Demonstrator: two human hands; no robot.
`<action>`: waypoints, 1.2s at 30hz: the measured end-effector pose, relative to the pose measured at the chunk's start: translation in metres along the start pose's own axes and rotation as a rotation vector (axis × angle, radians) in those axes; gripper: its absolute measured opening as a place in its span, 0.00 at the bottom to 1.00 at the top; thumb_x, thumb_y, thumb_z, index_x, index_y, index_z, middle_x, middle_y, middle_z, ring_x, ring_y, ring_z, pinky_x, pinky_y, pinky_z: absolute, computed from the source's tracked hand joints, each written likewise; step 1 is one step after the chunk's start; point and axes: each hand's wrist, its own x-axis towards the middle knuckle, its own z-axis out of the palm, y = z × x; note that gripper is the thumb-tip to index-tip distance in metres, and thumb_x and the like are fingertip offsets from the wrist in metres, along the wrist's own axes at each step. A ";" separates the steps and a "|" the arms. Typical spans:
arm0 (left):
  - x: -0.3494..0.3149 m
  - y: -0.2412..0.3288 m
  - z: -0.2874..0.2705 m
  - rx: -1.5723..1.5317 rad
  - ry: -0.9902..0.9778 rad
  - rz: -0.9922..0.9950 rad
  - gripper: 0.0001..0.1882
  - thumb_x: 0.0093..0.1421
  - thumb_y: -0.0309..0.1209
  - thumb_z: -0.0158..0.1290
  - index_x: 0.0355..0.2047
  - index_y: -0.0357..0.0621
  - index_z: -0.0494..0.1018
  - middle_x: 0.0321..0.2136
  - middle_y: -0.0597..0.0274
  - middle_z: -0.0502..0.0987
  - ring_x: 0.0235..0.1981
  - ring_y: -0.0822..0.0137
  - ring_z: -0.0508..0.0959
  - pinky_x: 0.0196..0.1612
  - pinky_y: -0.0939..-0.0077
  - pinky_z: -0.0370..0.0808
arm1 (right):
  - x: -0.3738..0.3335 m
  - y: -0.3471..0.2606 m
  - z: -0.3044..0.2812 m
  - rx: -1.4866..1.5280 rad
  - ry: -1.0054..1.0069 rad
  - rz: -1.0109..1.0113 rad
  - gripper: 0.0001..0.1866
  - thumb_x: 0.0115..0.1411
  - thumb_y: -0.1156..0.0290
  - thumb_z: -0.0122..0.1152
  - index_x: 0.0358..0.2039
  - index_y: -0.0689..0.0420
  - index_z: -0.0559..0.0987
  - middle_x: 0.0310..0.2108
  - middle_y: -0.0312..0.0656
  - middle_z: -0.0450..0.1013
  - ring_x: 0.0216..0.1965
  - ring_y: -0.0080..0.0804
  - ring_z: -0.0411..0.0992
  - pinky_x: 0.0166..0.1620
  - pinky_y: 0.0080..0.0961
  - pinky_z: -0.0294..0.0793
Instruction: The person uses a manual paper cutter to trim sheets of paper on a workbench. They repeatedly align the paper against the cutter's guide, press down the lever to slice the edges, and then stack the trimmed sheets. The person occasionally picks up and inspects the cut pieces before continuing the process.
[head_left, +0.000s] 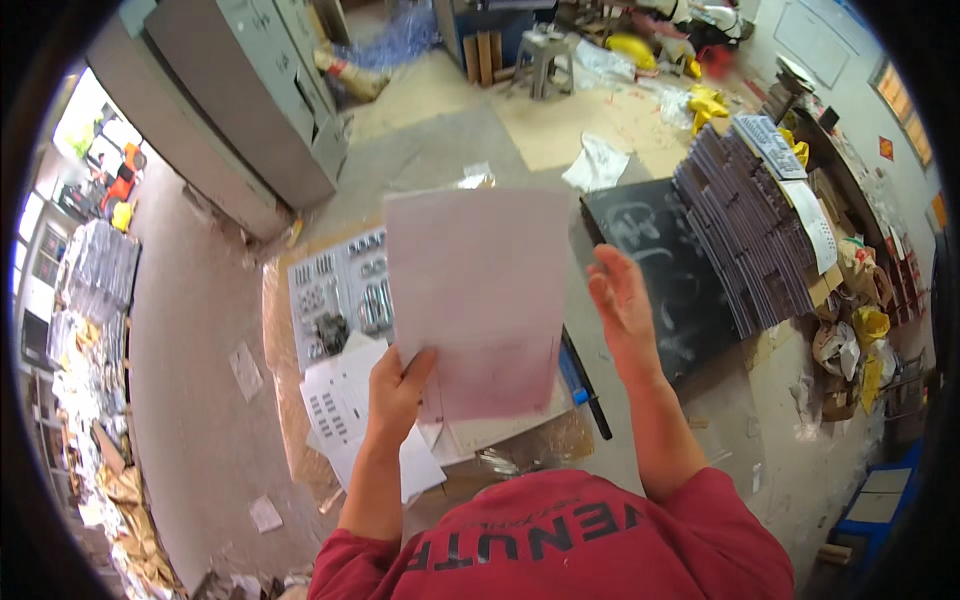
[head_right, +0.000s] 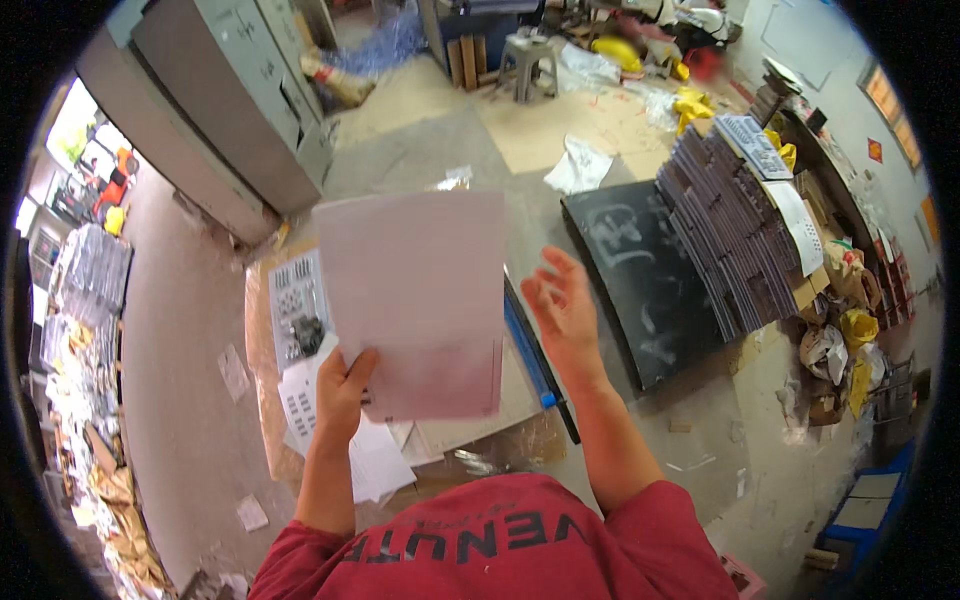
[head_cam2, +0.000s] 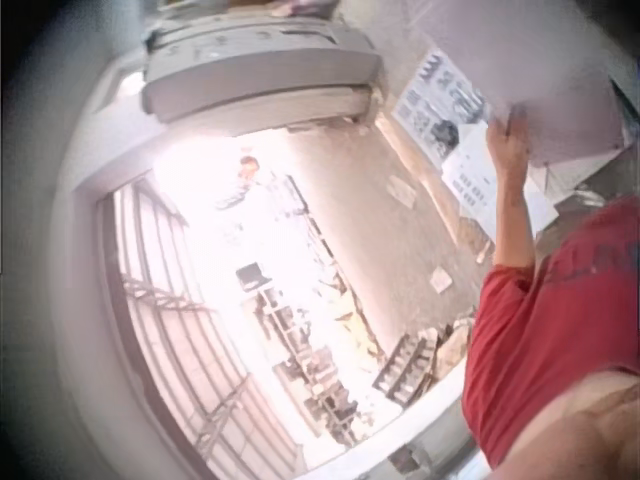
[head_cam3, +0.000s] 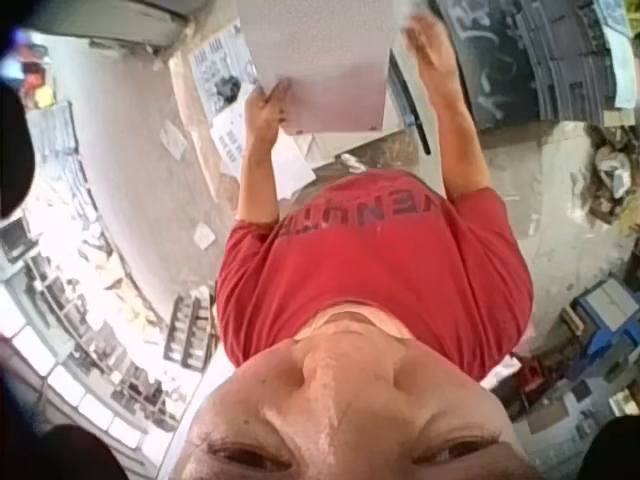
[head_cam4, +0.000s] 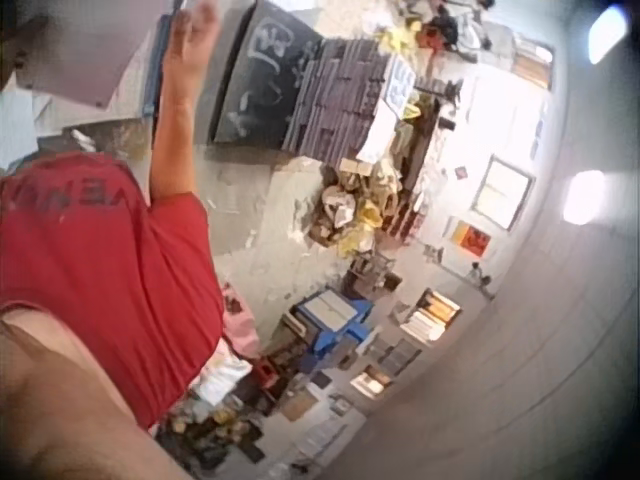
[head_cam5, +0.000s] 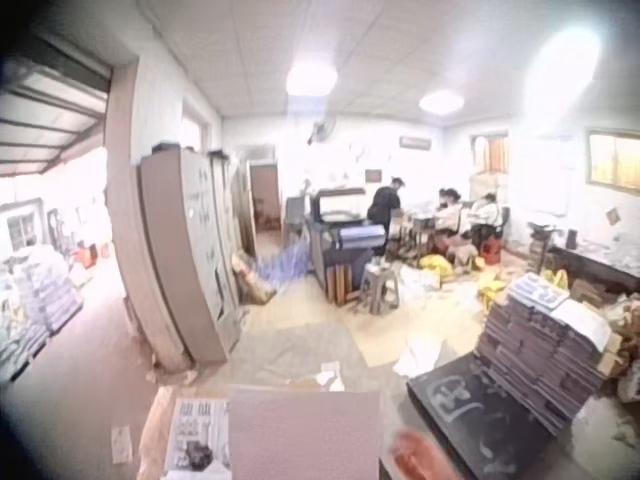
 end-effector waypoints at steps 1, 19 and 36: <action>-0.008 0.006 -0.001 -0.036 -0.003 0.051 0.14 0.65 0.31 0.55 0.47 0.36 0.74 0.36 0.66 0.79 0.33 0.78 0.74 0.37 0.80 0.73 | 0.000 -0.004 -0.004 0.147 -0.149 0.119 0.34 0.63 0.48 0.60 0.58 0.61 0.67 0.47 0.38 0.71 0.49 0.24 0.68 0.54 0.24 0.66; -0.074 0.000 0.000 -0.385 -0.137 0.155 0.19 0.63 0.36 0.59 0.48 0.35 0.73 0.41 0.58 0.80 0.40 0.68 0.80 0.44 0.72 0.77 | -0.050 -0.077 -0.001 0.235 -0.219 0.028 0.10 0.63 0.69 0.65 0.36 0.65 0.81 0.27 0.28 0.75 0.29 0.10 0.68 0.30 0.11 0.64; -0.070 0.002 0.005 -0.492 0.007 0.294 0.08 0.65 0.31 0.56 0.40 0.40 0.74 0.32 0.67 0.79 0.28 0.77 0.77 0.32 0.82 0.73 | -0.049 -0.080 -0.001 0.215 -0.234 0.008 0.10 0.62 0.68 0.66 0.33 0.64 0.80 0.27 0.29 0.75 0.30 0.11 0.69 0.32 0.11 0.67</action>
